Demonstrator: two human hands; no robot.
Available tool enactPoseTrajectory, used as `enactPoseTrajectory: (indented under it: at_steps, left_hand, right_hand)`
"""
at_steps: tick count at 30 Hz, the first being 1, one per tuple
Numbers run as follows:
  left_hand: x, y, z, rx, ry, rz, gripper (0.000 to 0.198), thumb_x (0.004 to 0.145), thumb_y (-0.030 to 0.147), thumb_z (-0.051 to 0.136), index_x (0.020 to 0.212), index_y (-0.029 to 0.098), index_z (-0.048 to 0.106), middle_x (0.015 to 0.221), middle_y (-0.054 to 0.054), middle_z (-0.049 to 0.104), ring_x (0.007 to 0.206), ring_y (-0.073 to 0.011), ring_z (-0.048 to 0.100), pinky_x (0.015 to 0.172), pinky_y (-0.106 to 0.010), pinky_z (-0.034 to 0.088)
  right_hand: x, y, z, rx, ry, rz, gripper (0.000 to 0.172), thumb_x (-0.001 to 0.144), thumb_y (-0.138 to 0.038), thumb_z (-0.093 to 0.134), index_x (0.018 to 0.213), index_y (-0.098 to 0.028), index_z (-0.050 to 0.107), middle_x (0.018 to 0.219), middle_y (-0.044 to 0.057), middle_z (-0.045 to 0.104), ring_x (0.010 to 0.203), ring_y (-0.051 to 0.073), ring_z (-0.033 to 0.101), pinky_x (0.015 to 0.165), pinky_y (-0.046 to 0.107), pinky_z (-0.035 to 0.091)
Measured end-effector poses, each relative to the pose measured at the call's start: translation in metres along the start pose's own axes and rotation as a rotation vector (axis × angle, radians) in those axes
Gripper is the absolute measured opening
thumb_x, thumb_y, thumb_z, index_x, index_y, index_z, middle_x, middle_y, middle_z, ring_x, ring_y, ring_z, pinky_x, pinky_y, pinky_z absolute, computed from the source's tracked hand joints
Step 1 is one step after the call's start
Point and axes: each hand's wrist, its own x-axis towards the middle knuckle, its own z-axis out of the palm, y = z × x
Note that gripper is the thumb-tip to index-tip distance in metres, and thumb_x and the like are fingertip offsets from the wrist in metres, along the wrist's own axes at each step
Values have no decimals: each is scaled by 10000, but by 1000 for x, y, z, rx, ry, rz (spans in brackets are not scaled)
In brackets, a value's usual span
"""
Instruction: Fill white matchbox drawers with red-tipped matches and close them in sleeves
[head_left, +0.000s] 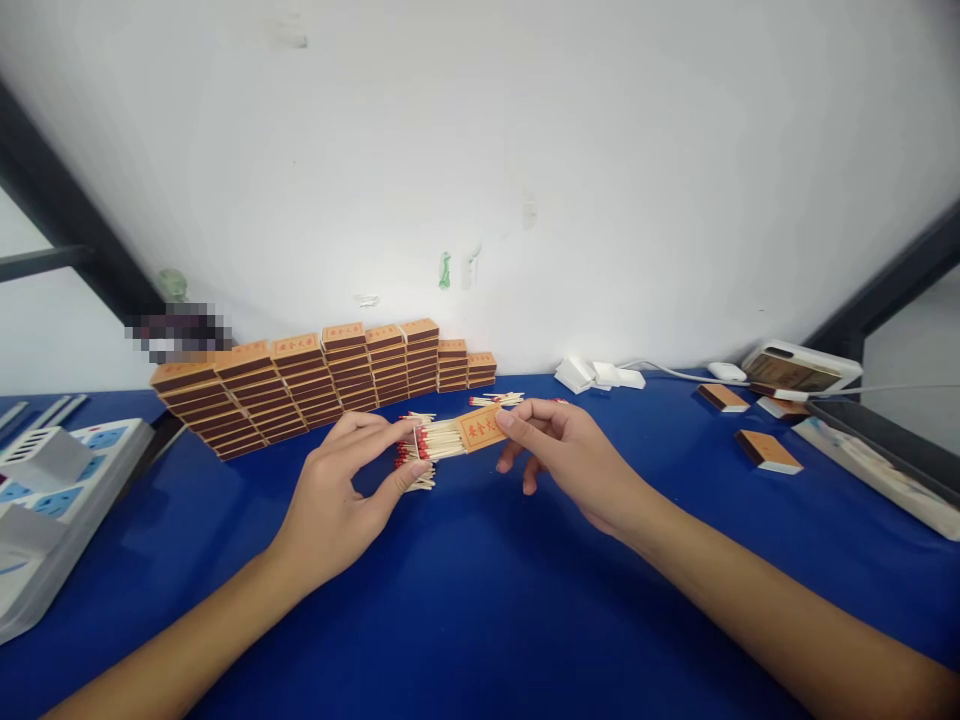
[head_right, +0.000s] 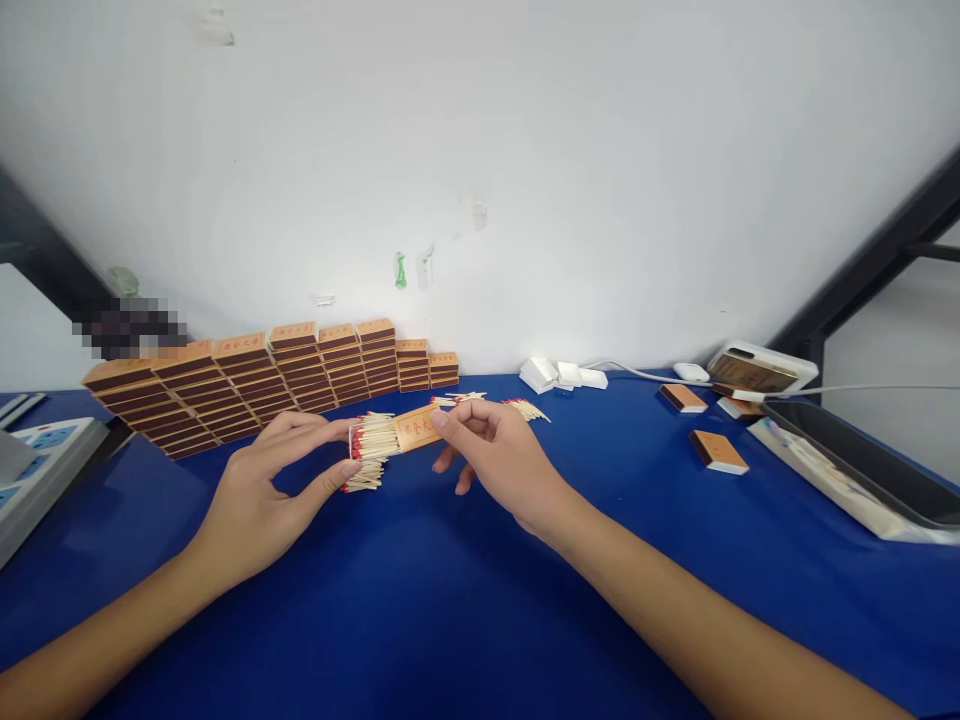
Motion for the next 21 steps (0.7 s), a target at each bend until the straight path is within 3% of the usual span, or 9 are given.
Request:
enactPoseTrajectory:
  at_steps: [5, 13, 21]
  left_hand:
    - [1, 0, -2, -6, 6, -24, 293, 975, 387, 775, 1247, 277, 784, 1142, -45, 781, 1055, -219, 719, 914, -369, 625]
    - [2, 0, -3, 0, 32, -44, 288, 967, 411, 779, 1226, 284, 790, 1152, -28, 793, 1061, -217, 715, 948, -373, 618]
    - [-1, -1, -2, -43, 36, -72, 302, 958, 409, 797, 1240, 303, 790, 1164, -13, 793, 1059, -206, 715, 982, -372, 616]
  right_hand:
    - [1, 1, -1, -23, -5, -27, 513, 823, -694, 814, 855, -202, 670, 757, 27, 676, 675, 170, 687, 452, 239, 530]
    - [-1, 1, 0, -37, -64, -52, 454, 925, -661, 722, 954, -214, 649, 871, 43, 779, 566, 135, 686, 395, 214, 468]
    - [-1, 2, 0, -53, -103, -52, 472, 928, -671, 720, 889, -212, 617, 878, 43, 781, 524, 126, 684, 390, 212, 456]
